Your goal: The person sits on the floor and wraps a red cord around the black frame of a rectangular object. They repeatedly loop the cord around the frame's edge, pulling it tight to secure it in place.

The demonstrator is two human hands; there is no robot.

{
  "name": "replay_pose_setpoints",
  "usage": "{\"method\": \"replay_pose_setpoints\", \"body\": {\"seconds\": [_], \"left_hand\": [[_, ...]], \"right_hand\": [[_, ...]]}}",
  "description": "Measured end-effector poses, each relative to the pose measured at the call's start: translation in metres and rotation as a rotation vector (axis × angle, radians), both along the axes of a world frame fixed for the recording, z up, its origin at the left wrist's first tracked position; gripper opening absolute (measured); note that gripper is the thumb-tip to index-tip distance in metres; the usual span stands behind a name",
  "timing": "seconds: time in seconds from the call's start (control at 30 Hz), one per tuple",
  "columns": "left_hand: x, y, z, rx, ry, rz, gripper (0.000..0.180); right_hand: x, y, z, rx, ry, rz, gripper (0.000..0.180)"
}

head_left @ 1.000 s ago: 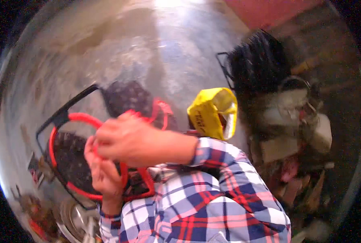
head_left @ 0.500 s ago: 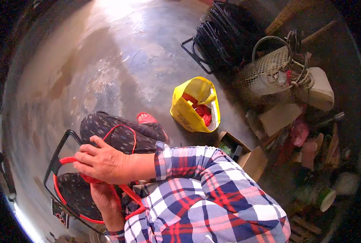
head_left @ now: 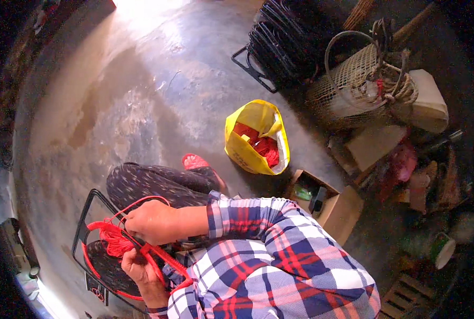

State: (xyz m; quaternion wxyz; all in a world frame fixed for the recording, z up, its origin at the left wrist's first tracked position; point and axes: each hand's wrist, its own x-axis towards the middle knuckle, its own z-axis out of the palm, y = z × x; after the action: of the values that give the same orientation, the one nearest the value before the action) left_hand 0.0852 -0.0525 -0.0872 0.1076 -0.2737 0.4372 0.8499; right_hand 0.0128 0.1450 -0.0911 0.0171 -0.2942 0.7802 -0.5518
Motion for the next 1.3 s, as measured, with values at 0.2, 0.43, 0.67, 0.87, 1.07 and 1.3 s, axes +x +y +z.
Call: {"method": "replay_pose_setpoints", "body": {"seconds": [0.2, 0.43, 0.67, 0.87, 1.07, 1.3], "left_hand": [[-0.001, -0.015, -0.009, 0.023, 0.014, 0.044, 0.036], [-0.001, -0.008, -0.012, 0.108, 0.037, 0.040, 0.042], [0.015, -0.013, -0.015, 0.323, 0.057, -0.160, 0.037], [0.013, -0.006, -0.011, 0.398, 0.082, -0.118, 0.041], [0.018, -0.011, -0.028, 0.512, 0.114, -0.097, 0.039], [0.019, -0.008, -0.016, 0.451, 0.191, -0.017, 0.042]], "right_hand": [[-0.012, 0.008, -0.007, -0.116, -0.192, 0.008, 0.016], [-0.015, -0.006, -0.003, 0.231, -0.253, 0.125, 0.030], [-0.011, -0.006, -0.008, 0.305, 0.008, 0.182, 0.029], [-0.019, 0.008, -0.001, 0.135, -0.043, 0.047, 0.028], [-0.022, 0.045, 0.012, -0.439, -0.496, 0.028, 0.032], [-0.049, 0.130, 0.019, -1.056, -0.618, 0.645, 0.035]]}}
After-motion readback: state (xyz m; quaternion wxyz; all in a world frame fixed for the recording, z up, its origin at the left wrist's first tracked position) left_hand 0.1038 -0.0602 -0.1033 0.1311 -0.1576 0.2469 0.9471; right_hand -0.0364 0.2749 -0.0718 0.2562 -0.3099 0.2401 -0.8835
